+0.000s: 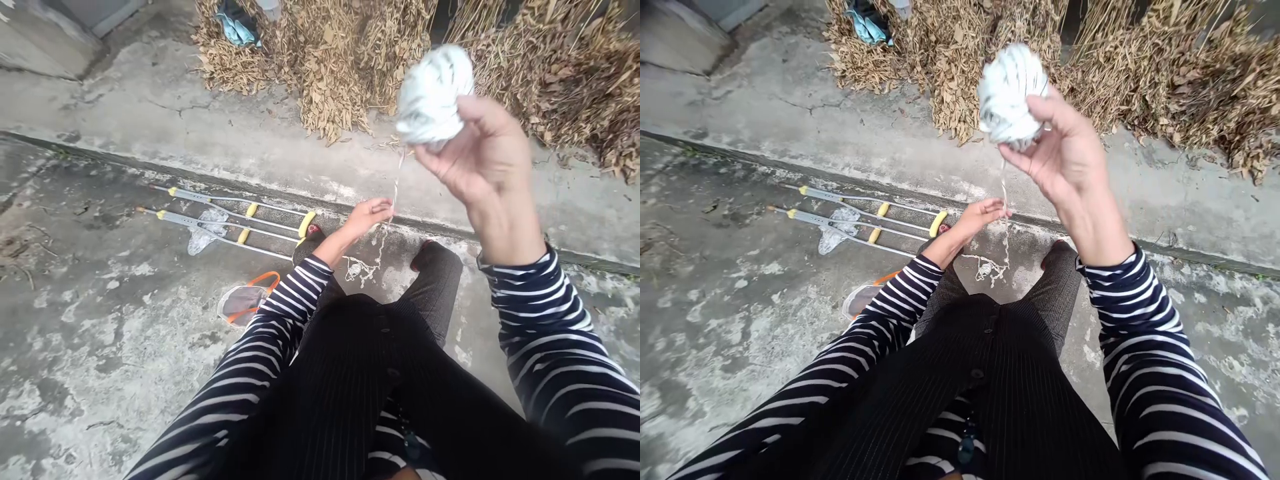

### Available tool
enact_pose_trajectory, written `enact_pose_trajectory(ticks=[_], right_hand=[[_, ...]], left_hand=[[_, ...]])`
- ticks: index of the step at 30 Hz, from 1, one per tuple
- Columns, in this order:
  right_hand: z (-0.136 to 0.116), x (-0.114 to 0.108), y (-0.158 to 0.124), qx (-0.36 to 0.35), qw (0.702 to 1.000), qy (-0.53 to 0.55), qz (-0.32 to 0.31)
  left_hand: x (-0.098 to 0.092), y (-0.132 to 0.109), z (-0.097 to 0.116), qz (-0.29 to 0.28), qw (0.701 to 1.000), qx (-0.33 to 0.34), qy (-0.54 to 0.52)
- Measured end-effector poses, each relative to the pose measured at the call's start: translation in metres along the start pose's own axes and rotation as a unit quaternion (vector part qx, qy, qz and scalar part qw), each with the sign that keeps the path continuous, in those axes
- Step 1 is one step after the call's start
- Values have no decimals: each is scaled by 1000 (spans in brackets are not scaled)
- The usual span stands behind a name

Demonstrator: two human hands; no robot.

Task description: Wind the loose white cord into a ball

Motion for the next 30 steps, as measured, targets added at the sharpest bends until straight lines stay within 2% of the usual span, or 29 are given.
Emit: enact_pose_trajectory(ticks=[4,7,9,13,18,22,25,27,30], right_hand=[[18,-24,9,15,999,-29,15],[23,-34,7,27,998,-57,7],[24,-39,5,27,997,-70,-5],[24,-49,4,18,996,-83,-20],[24,-58,7,9,997,-80,-6],[23,-57,6,-4,996,-92,5],[26,-54,5,-3,994,-108,-2],[31,-52,6,2,994,-113,-2],[40,-49,8,7,993,-120,10]], left_hand=[[7,21,43,42,994,105,4],[14,24,53,52,986,155,40],[17,21,50,50,985,153,67],[19,4,26,42,990,93,101],[21,-15,-4,-39,996,50,69],[13,-10,-17,-8,995,-9,101],[4,4,-12,50,979,-45,192],[2,14,3,95,975,2,200],[13,26,31,95,988,105,67]])
Point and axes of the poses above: each hand's wrist, its own y-axis towards the middle knuckle, its own x-axis out of the palm, z = x × y, the point moved 2 cm from there along y, towards the middle knuckle, and after that the axes turned 13 degrees about x, right-handed, at the moved point
